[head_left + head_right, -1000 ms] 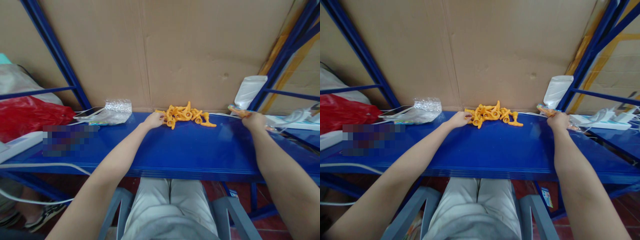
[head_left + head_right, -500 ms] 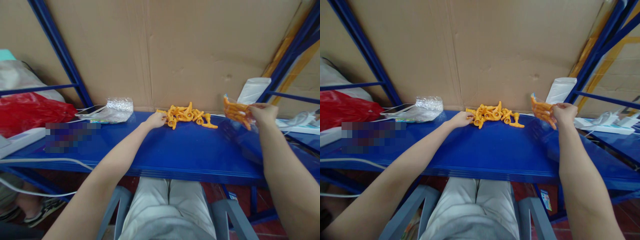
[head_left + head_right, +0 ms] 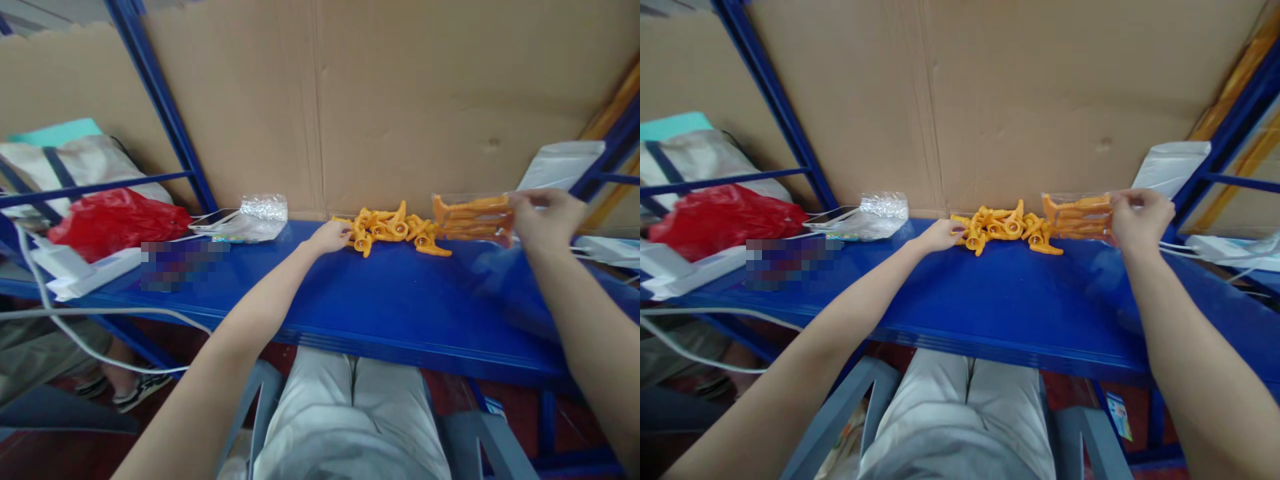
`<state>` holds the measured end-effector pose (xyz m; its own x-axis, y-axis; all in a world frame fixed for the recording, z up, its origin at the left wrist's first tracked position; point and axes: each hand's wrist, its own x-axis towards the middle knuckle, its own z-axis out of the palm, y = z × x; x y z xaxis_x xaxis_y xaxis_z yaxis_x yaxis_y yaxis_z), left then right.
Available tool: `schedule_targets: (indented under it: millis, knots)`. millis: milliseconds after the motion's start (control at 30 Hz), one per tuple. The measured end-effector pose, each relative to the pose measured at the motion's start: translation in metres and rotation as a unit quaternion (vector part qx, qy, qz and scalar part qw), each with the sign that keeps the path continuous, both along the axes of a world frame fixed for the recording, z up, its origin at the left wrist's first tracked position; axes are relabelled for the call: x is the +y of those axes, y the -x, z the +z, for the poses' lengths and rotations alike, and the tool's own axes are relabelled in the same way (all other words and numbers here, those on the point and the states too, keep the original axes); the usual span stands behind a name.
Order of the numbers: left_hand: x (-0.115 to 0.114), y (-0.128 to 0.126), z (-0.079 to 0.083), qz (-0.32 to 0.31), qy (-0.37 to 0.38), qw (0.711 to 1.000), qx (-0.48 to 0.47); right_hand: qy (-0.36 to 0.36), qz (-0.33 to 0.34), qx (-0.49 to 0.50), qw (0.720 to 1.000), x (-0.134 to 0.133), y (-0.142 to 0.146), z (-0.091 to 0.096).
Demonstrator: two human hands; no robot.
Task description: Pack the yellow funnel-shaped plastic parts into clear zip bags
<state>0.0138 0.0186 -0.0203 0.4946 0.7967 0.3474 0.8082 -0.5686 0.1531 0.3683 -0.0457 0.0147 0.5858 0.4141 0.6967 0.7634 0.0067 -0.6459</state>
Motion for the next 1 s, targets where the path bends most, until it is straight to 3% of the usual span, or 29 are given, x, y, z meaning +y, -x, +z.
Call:
schedule_targets:
  millis: [167,333,500,567,633,767,900,1000]
  knots:
    - [-0.003,-0.003,0.002,-0.018,0.005,1.0,-0.014,-0.009,0.0,0.012,1.0,-0.009,0.02,0.005]
    - [-0.002,-0.005,0.002,-0.042,-0.001,0.999,-0.03,-0.105,-0.025,0.05,0.993,-0.001,0.003,0.006]
    - [-0.006,-0.013,0.001,-0.07,0.031,0.993,-0.089,-0.134,-0.016,-0.004,0.991,-0.003,0.019,0.002]
    - [-0.009,-0.019,0.002,-0.079,0.053,0.986,-0.136,-0.141,0.053,-0.026,0.988,-0.005,0.039,-0.006]
    - [-0.011,-0.025,0.004,-0.081,0.082,0.975,-0.188,-0.14,0.168,-0.047,0.975,-0.005,0.06,-0.019]
    - [-0.007,-0.032,0.007,-0.058,0.147,0.957,-0.244,-0.076,0.364,-0.176,0.911,-0.002,0.09,-0.042]
    - [0.004,-0.026,0.001,-0.039,0.142,0.953,-0.264,-0.004,0.443,-0.266,0.856,0.002,0.094,-0.05]
    - [0.01,-0.019,-0.008,-0.074,0.082,0.97,-0.215,0.029,0.472,-0.292,0.831,0.008,0.087,-0.054]
